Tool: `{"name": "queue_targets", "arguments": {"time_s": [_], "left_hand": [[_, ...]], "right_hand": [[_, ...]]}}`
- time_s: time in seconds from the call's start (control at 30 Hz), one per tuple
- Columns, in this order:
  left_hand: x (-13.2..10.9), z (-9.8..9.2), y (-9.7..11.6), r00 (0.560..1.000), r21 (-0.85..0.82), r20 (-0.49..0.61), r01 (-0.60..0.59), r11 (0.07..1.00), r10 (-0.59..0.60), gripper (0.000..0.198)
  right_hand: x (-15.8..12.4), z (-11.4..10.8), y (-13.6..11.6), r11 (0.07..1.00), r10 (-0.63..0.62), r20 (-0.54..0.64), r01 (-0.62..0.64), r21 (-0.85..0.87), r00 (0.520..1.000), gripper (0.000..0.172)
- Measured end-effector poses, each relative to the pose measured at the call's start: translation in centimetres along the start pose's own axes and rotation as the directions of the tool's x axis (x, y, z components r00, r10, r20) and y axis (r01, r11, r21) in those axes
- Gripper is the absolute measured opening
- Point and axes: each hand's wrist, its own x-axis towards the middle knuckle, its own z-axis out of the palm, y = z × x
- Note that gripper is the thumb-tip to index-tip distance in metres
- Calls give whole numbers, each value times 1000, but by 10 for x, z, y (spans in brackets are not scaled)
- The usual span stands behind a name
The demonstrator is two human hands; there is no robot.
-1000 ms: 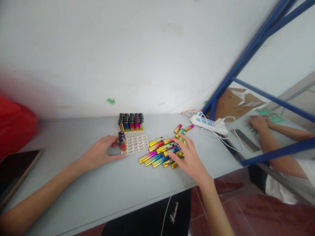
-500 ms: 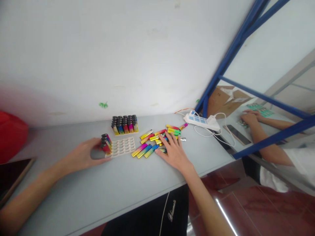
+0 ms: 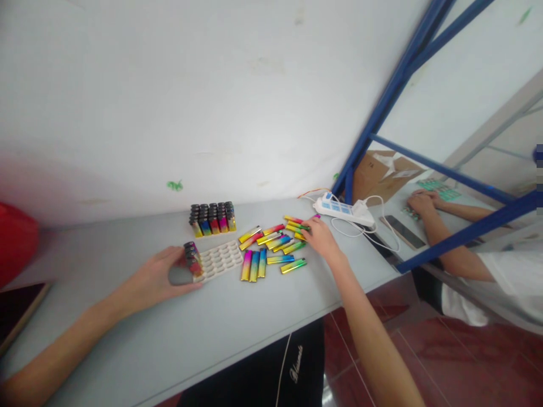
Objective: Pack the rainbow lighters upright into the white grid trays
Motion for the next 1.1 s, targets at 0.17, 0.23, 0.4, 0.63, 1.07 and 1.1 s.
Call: {"name": "queue_targets", "arguments": {"time_s": [0.17, 0.23, 0.4, 0.63, 1.07, 1.1], "left_hand": [[2, 13, 11, 999, -3, -53, 8, 1000, -8, 54], [4, 15, 14, 999, 6, -49, 19, 1000, -19, 56], [5, 14, 11, 999, 14, -44, 6, 1000, -5, 57], [3, 12, 0, 999, -25, -36, -33, 999, 32, 59], [1, 15, 5, 998, -23, -63, -8, 1000, 6, 51], [1, 15, 5, 998, -24, -64, -9, 1000, 8, 50]], "right_hand": [[8, 3, 5, 997, 32, 84, -38, 65, 996, 22], [9, 3, 5, 993, 50, 106, -61, 103, 993, 22], [6, 4, -6, 980, 99, -37, -91, 174, 994, 30], [25, 9, -53, 679, 280, -303, 35, 733, 911, 53], [25, 42, -206, 65, -148, 207, -199, 978, 967, 48], [20, 46, -211, 87, -151, 230, -219, 972, 961, 50]]}}
